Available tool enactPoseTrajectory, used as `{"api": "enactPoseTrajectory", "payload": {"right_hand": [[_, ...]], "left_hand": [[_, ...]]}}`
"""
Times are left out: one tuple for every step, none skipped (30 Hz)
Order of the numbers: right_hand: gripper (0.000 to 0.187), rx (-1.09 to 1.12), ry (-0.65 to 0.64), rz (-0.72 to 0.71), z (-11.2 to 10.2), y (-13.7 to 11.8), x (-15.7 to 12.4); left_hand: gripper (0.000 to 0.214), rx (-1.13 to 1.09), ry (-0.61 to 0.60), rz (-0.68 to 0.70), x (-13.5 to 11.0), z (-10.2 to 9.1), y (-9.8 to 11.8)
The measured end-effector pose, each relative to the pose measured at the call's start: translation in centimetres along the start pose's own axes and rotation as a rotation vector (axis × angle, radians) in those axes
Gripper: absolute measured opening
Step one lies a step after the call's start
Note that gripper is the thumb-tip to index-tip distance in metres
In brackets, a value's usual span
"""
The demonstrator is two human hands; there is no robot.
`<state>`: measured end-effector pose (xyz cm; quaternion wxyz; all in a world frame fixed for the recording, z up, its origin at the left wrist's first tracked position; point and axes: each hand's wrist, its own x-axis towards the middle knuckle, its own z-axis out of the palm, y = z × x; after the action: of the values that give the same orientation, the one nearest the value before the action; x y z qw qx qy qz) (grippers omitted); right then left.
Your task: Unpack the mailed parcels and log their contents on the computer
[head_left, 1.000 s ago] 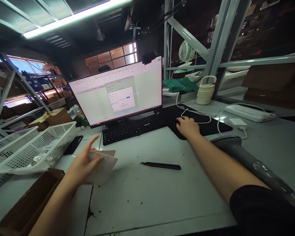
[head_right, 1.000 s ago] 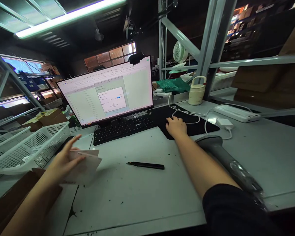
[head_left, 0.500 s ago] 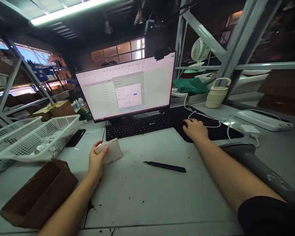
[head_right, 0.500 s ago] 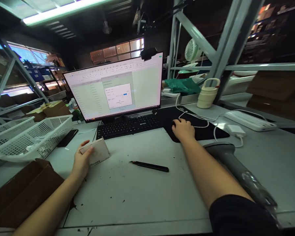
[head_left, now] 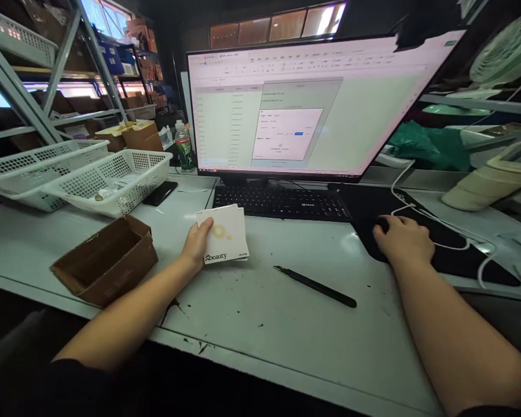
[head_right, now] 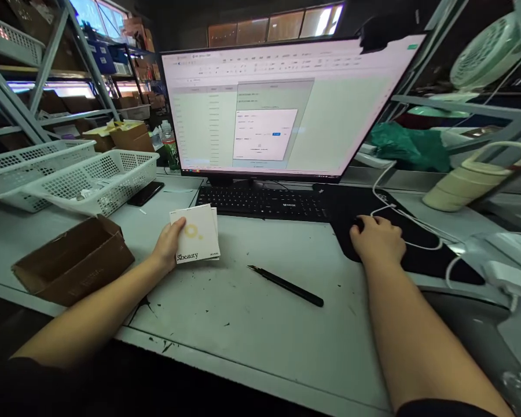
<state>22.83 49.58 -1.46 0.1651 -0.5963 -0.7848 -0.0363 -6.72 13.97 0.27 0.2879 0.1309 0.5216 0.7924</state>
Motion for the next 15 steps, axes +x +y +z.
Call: {"api": "enactPoseTrajectory", "payload": {"right_hand": [[0.053,-0.005,0.005,-0.001,0.04,-0.02,-0.02],[0.053,-0.012,0.007,0.001,0.07,-0.04,-0.06],[0.053,-0.019,0.01,0.003,0.1,-0.07,-0.11],[0.053,-0.025,0.014,0.003,0.13,-0.1,-0.15],[0.053,-0.03,0.018,0.001,0.15,-0.11,-0.19],[0.052,-0.031,0.022,-0.002,0.17,-0.12,-0.22],[0.052,-0.032,0.025,-0.004,0.2,-0.11,-0.24],[0.051,-0.033,0.028,-0.003,0.22,-0.09,-0.24],[0.051,-0.034,0.027,-0.001,0.24,-0.07,-0.24],[0.051,-0.035,0.025,0.001,0.26,-0.05,-0.24],[0.051,-0.035,0.024,0.003,0.28,-0.03,-0.23],[0.051,-0.035,0.025,0.003,0.29,-0.03,-0.23],[0.051,-0.032,0.025,0.002,0.29,-0.04,-0.24],[0.05,-0.029,0.025,0.003,0.28,-0.06,-0.25],[0.05,-0.028,0.026,0.003,0.27,-0.08,-0.27]], "left_hand": [[0.032,-0.009,-0.013,0.004,-0.18,0.07,0.08],[0.031,-0.016,-0.028,0.009,-0.33,0.1,0.15],[0.032,-0.019,-0.046,0.015,-0.45,0.12,0.21],[0.032,-0.021,-0.061,0.021,-0.56,0.11,0.26],[0.033,-0.022,-0.071,0.025,-0.65,0.1,0.33],[0.034,-0.024,-0.078,0.027,-0.73,0.08,0.4],[0.035,-0.025,-0.084,0.028,-0.8,0.06,0.47],[0.036,-0.025,-0.089,0.027,-0.88,0.06,0.55],[0.037,-0.024,-0.092,0.026,-0.94,0.07,0.63],[0.039,-0.021,-0.093,0.02,-1.0,0.08,0.7],[0.04,-0.017,-0.093,0.014,-1.05,0.11,0.77],[0.041,-0.012,-0.091,0.008,-1.09,0.14,0.82],[0.041,-0.008,-0.089,0.004,-1.12,0.16,0.87],[0.041,-0.005,-0.086,0.003,-1.14,0.18,0.9],[0.042,-0.003,-0.086,0.001,-1.14,0.18,0.93]]}}
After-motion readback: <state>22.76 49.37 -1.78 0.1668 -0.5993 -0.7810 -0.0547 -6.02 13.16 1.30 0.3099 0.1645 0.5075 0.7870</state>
